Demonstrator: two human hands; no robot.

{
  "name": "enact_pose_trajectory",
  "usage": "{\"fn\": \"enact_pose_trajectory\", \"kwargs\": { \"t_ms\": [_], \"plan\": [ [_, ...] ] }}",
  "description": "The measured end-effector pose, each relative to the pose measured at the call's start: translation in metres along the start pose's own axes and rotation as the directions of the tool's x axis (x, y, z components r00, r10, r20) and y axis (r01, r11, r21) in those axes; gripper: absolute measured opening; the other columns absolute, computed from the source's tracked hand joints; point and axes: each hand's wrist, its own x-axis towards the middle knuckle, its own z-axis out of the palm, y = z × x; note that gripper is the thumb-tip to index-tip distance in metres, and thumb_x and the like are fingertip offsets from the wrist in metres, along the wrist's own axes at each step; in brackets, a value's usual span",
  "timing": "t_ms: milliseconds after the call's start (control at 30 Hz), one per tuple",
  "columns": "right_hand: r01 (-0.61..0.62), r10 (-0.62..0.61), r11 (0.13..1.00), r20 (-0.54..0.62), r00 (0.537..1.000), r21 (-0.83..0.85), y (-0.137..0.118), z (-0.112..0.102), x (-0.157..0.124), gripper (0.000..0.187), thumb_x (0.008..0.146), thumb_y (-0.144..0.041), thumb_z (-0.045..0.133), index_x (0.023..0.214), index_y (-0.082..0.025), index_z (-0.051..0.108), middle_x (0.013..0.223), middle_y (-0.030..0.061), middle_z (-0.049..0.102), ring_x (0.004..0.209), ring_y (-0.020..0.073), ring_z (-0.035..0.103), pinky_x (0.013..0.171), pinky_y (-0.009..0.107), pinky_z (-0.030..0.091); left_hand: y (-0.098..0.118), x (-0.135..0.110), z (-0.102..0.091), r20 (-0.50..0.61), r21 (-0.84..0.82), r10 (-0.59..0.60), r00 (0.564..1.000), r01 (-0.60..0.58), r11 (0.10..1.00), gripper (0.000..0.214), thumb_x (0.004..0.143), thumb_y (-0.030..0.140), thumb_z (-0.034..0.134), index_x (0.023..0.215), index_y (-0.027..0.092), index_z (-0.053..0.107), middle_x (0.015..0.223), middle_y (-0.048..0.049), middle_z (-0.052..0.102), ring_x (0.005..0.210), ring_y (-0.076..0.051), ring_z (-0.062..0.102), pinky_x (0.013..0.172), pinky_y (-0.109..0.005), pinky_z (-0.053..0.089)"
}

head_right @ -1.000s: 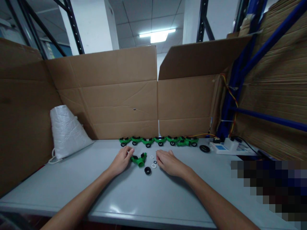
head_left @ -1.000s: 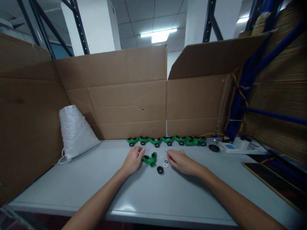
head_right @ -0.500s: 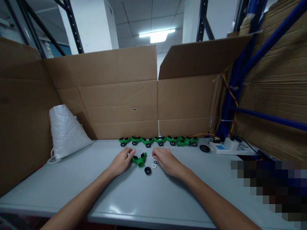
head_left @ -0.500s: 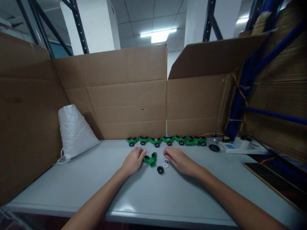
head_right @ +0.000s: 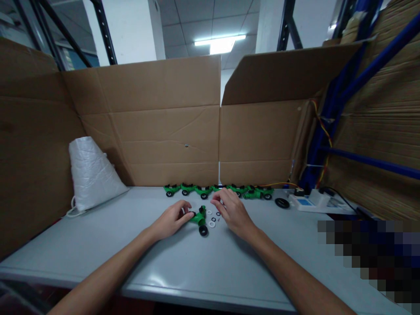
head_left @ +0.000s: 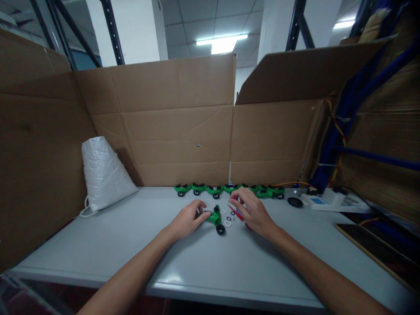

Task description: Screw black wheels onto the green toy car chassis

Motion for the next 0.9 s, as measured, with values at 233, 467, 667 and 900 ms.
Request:
{"fn": "enact_pose_trajectory", "kwargs": {
  "t_ms": [233,467,667,900],
  "plan": [
    [-0.021,0.024,0.996,-0.027,0.999,0.084,-0.005,0.006,-0.002,0.021,0.108,-0.033,0.047,0.099,-0.024,0.063,0.099,0.0091,0.066,0.097,0.0264,0.06,0.09,0.039,0.047,-0.001,-0.001,0.004,0.034,-0.017,0.049,0.998,-0.049,0.999,0.035,0.099,0.051,0.061,0.116,0.02,0.064,0.104,-0.0066,0.07,0.083,-0.02,0.064,0.078,-0.032,0.051],
    [0.092,-0.104,0.97,0.04,0.994,0.225,-0.013,0.022,-0.007,0.015,0.106,-0.025,0.053,0.105,-0.024,0.068,0.099,0.0075,0.071,0.097,0.026,0.062,0.091,0.042,0.047,-0.009,0.001,0.01,0.066,-0.014,0.117,0.991,-0.117,0.993,0.026,0.096,0.037,0.068,0.116,0.019,0.069,0.105,-0.0072,0.069,0.093,-0.021,0.065,0.084,-0.031,0.05],
    [0.038,-0.06,0.966,0.077,0.995,0.255,-0.017,0.023,-0.008,0.011,0.105,-0.026,0.057,0.108,-0.023,0.067,0.1,0.0054,0.069,0.088,0.0223,0.06,0.083,0.037,0.047,-0.011,0.004,0.014,0.08,-0.025,0.121,0.99,-0.119,0.993,0.022,0.096,0.035,0.07,0.111,0.019,0.07,0.104,-0.0068,0.069,0.089,-0.02,0.064,0.082,-0.03,0.049],
    [0.052,-0.082,0.964,0.106,0.991,0.259,-0.019,0.029,-0.008,0.012,0.106,-0.023,0.054,0.099,-0.024,0.063,0.096,0.0043,0.067,0.094,0.023,0.059,0.086,0.036,0.045,-0.005,0.004,0.016,0.116,-0.033,0.157,0.981,-0.154,0.988,0.023,0.096,0.036,0.071,0.111,0.018,0.071,0.1,-0.0062,0.069,0.092,-0.021,0.062,0.083,-0.029,0.047]
  ]
}}
